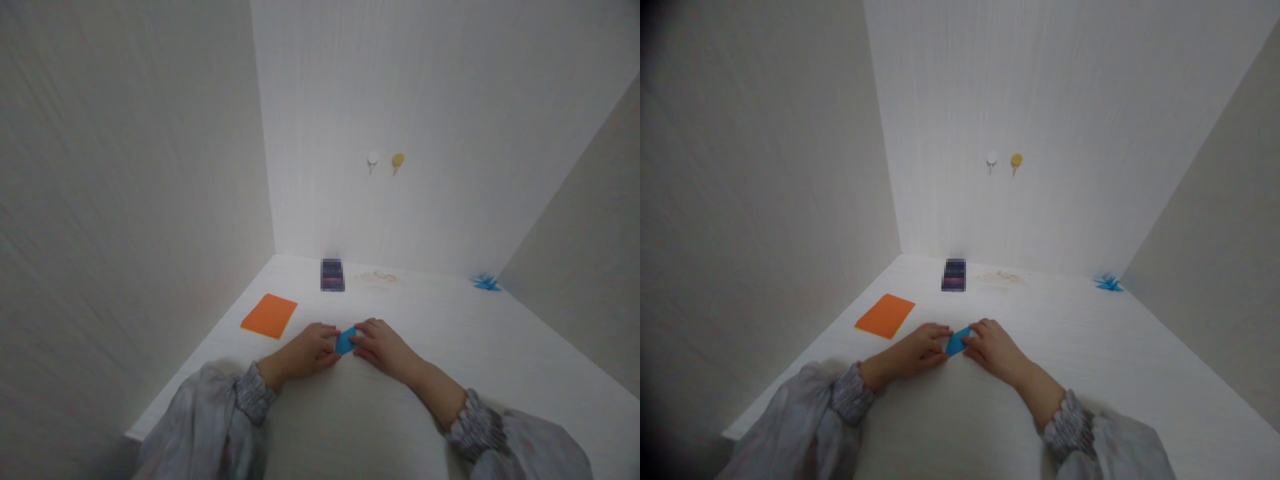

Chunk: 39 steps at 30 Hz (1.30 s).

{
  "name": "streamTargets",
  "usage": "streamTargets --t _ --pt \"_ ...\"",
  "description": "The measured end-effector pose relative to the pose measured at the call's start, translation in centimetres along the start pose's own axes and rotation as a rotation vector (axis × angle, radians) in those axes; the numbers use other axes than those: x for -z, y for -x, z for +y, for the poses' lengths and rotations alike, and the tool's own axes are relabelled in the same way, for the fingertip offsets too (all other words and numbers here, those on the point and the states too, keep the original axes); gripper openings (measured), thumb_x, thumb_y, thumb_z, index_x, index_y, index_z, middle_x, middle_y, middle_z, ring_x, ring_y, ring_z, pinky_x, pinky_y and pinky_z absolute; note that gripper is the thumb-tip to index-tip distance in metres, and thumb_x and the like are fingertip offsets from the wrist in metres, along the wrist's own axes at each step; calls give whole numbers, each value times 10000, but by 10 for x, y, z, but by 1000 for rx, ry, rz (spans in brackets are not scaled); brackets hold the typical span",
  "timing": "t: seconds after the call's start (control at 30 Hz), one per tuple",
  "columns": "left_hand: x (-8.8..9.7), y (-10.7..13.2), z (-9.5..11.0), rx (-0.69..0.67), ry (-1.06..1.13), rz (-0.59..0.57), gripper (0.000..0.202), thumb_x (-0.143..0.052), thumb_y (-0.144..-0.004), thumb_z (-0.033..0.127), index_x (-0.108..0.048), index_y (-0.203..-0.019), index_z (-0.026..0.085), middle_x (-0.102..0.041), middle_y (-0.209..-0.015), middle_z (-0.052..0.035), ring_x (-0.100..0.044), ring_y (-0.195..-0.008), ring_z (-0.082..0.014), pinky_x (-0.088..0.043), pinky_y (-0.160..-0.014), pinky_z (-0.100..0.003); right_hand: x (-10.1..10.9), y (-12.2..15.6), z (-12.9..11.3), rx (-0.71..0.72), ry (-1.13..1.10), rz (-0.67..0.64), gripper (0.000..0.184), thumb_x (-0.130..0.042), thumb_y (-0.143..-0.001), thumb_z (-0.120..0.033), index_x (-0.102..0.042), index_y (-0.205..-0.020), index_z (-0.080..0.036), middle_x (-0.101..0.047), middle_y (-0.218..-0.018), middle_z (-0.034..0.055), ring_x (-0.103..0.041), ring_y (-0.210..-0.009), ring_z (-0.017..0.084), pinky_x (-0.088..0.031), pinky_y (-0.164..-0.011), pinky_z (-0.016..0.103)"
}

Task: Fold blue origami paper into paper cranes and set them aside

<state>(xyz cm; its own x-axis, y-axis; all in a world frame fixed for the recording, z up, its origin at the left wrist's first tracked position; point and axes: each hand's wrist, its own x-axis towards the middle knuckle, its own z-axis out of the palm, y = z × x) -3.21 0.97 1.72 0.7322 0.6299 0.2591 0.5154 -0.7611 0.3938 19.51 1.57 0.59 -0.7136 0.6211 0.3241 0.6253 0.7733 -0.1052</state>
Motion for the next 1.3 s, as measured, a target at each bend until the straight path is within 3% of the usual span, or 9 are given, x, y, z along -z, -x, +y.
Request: streamTargets --t 0.17,0.47,0.83,1.17,1.3 --pt "2 0 -2 -31 -36 71 209 -487 -808 261 -622 -682 162 -588 -1051 -70 -501 -986 -184 -371 -888 -335 6 5 -13 8 88 49 221 -462 -837 -301 -635 -922 -192 -555 -804 83 -478 -775 189 -354 -668 319" --pt "-4 2 -5 -67 21 22 202 -483 -816 200 -595 -983 204 -571 -944 -47 -498 -891 -151 -409 -801 -269 -6 -3 -21 -19 -8 3 228 -441 -849 -314 -605 -795 -165 -553 -811 65 -474 -793 174 -366 -701 306" --pt "-12 -2 -8 -7 80 22 183 -480 -826 244 -634 -902 180 -560 -876 -42 -506 -841 -144 -403 -775 -246 -11 -7 -29 -49 -26 -71 240 -378 -879 -278 -596 -868 -180 -534 -793 53 -474 -756 170 -384 -676 283" --pt "-12 -1 -6 34 48 24 173 -463 -828 196 -626 -883 187 -552 -858 -31 -493 -840 -144 -391 -773 -242 -10 -5 -27 41 -112 -28 210 -421 -855 -291 -594 -919 -192 -544 -826 60 -487 -775 178 -401 -690 304" --pt "-11 -1 -4 34 23 20 182 -442 -838 194 -620 -872 174 -552 -847 -34 -490 -828 -145 -389 -762 -240 -12 -5 -26 -9 -185 -19 206 -425 -854 -284 -610 -895 -203 -537 -830 58 -495 -785 174 -416 -698 297"
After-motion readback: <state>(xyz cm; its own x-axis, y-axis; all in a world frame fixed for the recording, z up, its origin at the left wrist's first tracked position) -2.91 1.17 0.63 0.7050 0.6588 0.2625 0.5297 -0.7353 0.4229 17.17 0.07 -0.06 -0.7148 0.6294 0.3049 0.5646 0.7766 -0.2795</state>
